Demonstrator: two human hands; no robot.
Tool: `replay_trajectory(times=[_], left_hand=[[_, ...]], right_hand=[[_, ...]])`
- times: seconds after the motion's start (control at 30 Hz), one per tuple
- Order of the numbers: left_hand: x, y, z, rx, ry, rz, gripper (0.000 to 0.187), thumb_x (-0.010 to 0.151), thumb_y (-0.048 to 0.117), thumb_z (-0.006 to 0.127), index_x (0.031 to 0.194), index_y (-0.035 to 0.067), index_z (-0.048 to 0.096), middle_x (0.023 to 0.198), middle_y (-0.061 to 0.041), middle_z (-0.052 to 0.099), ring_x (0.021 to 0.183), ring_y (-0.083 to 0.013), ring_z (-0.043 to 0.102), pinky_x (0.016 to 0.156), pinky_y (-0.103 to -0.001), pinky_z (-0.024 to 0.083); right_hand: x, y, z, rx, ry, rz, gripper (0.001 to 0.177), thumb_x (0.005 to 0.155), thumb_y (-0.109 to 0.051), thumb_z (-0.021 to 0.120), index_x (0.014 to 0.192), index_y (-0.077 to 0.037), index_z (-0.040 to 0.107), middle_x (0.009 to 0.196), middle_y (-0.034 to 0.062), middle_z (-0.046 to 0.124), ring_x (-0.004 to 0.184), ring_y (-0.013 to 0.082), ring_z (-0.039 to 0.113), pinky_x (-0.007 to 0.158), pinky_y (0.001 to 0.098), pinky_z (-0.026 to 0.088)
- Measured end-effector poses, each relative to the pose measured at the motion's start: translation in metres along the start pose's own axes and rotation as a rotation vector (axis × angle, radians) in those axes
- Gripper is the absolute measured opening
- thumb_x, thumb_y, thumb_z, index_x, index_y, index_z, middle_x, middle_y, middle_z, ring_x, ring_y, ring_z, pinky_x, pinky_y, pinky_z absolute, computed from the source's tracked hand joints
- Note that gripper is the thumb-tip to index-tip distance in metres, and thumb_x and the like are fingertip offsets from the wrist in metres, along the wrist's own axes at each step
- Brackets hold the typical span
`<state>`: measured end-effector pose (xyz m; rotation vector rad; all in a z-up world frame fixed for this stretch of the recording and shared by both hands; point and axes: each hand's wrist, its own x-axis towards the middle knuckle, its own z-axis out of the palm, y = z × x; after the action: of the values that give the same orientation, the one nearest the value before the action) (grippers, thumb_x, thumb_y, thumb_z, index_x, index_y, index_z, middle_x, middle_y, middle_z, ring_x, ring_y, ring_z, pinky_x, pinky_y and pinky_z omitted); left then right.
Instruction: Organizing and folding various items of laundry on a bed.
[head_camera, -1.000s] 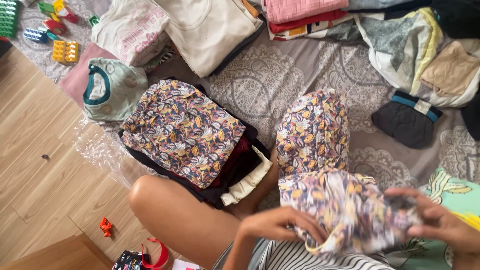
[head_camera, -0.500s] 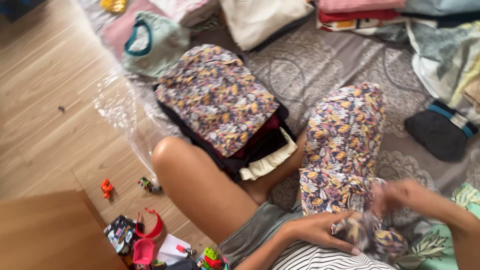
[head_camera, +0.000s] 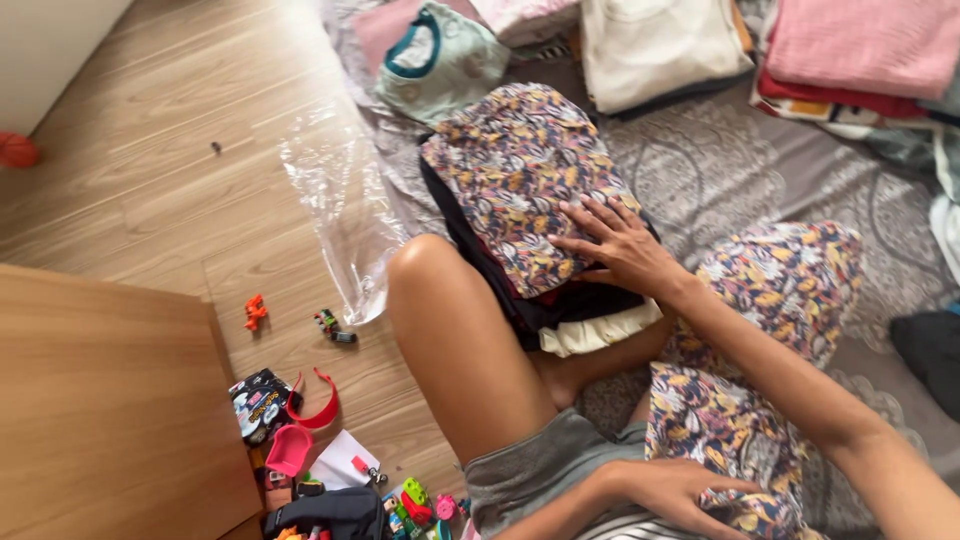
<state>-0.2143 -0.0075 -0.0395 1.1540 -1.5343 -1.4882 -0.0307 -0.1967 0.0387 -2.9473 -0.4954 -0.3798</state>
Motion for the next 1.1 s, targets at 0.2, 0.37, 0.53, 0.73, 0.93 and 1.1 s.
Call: replay_trajectory(times=[0.2, 0.37, 0.53, 0.73, 0.93, 1.1], left_hand=[[0.033, -0.071, 0.023, -0.029, 0.004, 0.242, 0.085, 0.097, 0.055, 0.057, 0.169, 0.018, 0.034, 0.146, -0.026, 0.058, 0.138, -0.0422, 0.057, 0.116, -0.046, 0.042], [0.032, -0.069, 0.017, -0.18, -0.052, 0.267, 0.083, 0.098, 0.058, 0.057, 0.167, 0.017, 0.035, 0.156, -0.025, 0.05, 0.146, -0.0404, 0.052, 0.121, -0.046, 0.04], [0.028, -0.058, 0.012, -0.111, -0.055, 0.205, 0.088, 0.095, 0.063, 0.054, 0.168, 0.018, 0.036, 0.159, -0.024, 0.052, 0.143, -0.041, 0.053, 0.119, -0.046, 0.04], [0.032, -0.07, 0.014, -0.122, -0.032, 0.244, 0.082, 0.098, 0.062, 0.055, 0.164, 0.018, 0.036, 0.159, -0.025, 0.05, 0.147, -0.0405, 0.049, 0.122, -0.047, 0.038], [0.011, -0.046, 0.004, -0.095, -0.018, 0.164, 0.084, 0.097, 0.058, 0.057, 0.169, 0.02, 0.037, 0.147, -0.027, 0.059, 0.138, -0.0421, 0.057, 0.117, -0.045, 0.042], [0.0, -0.024, -0.004, -0.11, -0.038, 0.1, 0.087, 0.095, 0.061, 0.058, 0.168, 0.019, 0.04, 0.139, -0.029, 0.065, 0.127, -0.0436, 0.063, 0.109, -0.044, 0.047]], right_hand=[[0.01, 0.033, 0.0, 0.05, -0.094, -0.106, 0.062, 0.079, -0.038, 0.075, 0.139, -0.032, 0.06, 0.158, 0.0041, 0.043, 0.14, 0.033, 0.044, 0.114, 0.0524, 0.036], [0.019, 0.048, -0.013, 0.371, -0.073, 0.093, 0.022, 0.101, -0.022, 0.061, 0.118, -0.014, 0.072, 0.132, 0.0071, 0.073, 0.115, 0.0271, 0.069, 0.096, 0.0416, 0.055], [0.054, 0.074, -0.045, 0.625, 0.072, 0.242, 0.026, 0.11, -0.027, 0.052, 0.106, -0.007, 0.068, 0.092, 0.0086, 0.077, 0.078, 0.0171, 0.074, 0.068, 0.0329, 0.058], [0.093, 0.093, -0.076, 0.536, -0.012, 0.365, 0.034, 0.114, -0.03, 0.048, 0.104, -0.002, 0.064, 0.074, 0.0094, 0.069, 0.058, 0.0183, 0.061, 0.052, 0.0353, 0.049], [0.099, 0.113, -0.121, 0.614, 0.385, 0.317, 0.026, 0.12, -0.018, 0.046, 0.109, 0.002, 0.059, 0.088, 0.0079, 0.065, 0.075, 0.0162, 0.061, 0.062, 0.035, 0.051], [-0.007, 0.25, -0.117, -0.154, 0.313, 0.329, 0.012, 0.109, 0.001, 0.046, 0.104, 0.002, 0.057, 0.092, 0.0157, 0.056, 0.08, 0.0273, 0.05, 0.07, 0.038, 0.039]])
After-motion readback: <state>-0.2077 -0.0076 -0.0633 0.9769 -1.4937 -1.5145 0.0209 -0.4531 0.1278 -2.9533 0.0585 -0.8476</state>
